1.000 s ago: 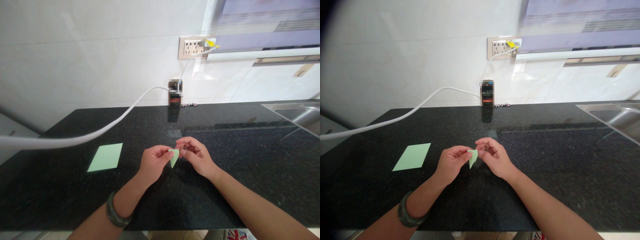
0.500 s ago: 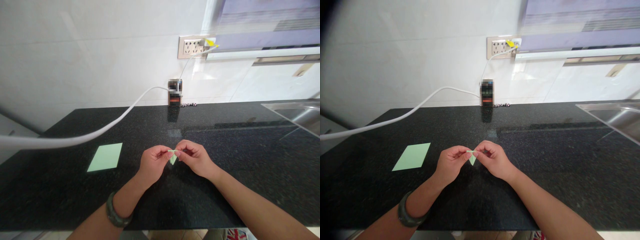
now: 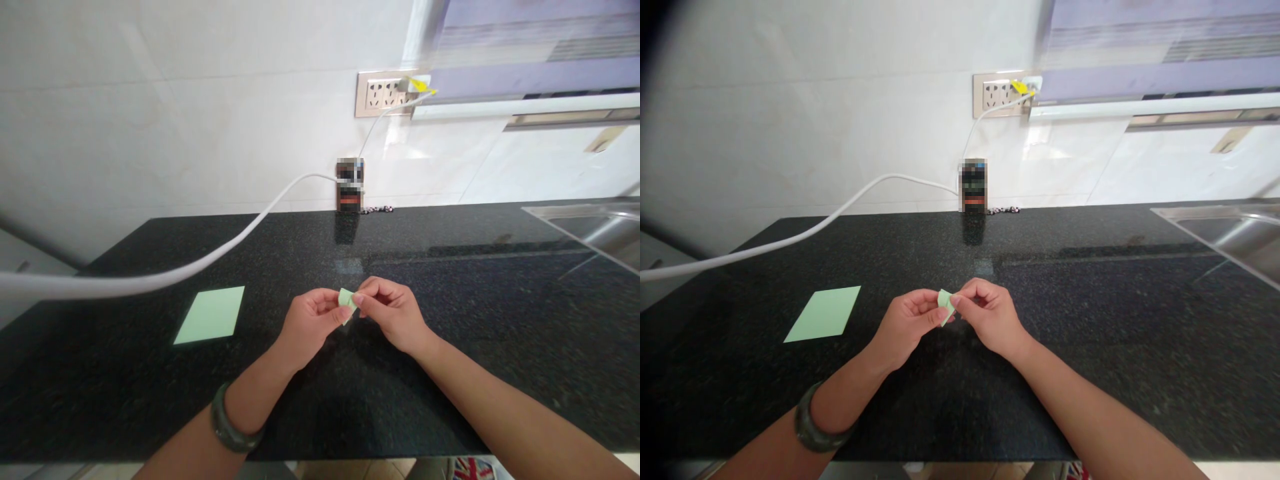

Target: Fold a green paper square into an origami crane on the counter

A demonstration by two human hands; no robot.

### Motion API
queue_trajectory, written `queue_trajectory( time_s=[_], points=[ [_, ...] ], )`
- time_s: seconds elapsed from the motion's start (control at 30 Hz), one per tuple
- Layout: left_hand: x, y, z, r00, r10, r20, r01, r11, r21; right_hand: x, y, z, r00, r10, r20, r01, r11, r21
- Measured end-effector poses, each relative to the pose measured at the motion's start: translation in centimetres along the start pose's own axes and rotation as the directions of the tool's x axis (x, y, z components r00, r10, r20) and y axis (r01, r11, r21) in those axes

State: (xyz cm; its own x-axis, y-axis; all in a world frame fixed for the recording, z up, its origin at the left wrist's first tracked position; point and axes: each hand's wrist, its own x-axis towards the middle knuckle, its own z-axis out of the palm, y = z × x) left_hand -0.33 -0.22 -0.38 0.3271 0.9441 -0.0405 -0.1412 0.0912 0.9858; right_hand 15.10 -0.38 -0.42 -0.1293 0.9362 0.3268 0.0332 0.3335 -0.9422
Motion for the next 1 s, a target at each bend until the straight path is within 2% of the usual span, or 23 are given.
queue_trajectory(
  time_s=[0.13, 0.3, 0.47, 0.6, 0.7, 0.8, 1.0],
  points=[
    [0.05, -0.13, 0.00, 1.000, -0.014, -0.011, 0.015, 0.997, 0.078, 0.09, 0.30, -0.05, 0.999, 0.045, -0.001, -0.045, 0.998, 0.031],
    [-0.08, -0.24, -0.17, 0.997, 0.080, -0.004, -0.076, 0.955, 0.288, 0.03, 0.65, 0.16, 0.984, 0.153, 0.090, -0.163, 0.980, 0.116],
    [-0.22, -0.28, -0.15, 0.985, 0.171, -0.023, -0.142, 0.878, 0.458, -0.11, 0.87, 0.32, 0.991, 0.135, 0.016, -0.136, 0.989, 0.058],
    [-0.21, -0.13, -0.04, 0.985, 0.170, -0.008, -0.152, 0.900, 0.409, -0.19, 0.95, 0.44, 0.990, 0.129, -0.053, -0.125, 0.989, 0.084],
    [-0.15, 0.02, -0.18, 0.991, 0.128, -0.048, -0.101, 0.922, 0.373, -0.13, 0.88, 0.45, 0.989, 0.149, 0.004, -0.149, 0.983, 0.109],
    [-0.09, 0.10, -0.41, 0.988, 0.139, -0.065, -0.107, 0.927, 0.359, -0.06, 0.76, 0.30, 0.985, 0.161, 0.064, -0.167, 0.980, 0.111],
    [-0.05, 0.10, -0.18, 0.997, 0.069, -0.043, -0.060, 0.981, 0.186, -0.08, 0.68, 0.04, 0.988, 0.153, 0.027, -0.153, 0.988, -0.014]
  ],
)
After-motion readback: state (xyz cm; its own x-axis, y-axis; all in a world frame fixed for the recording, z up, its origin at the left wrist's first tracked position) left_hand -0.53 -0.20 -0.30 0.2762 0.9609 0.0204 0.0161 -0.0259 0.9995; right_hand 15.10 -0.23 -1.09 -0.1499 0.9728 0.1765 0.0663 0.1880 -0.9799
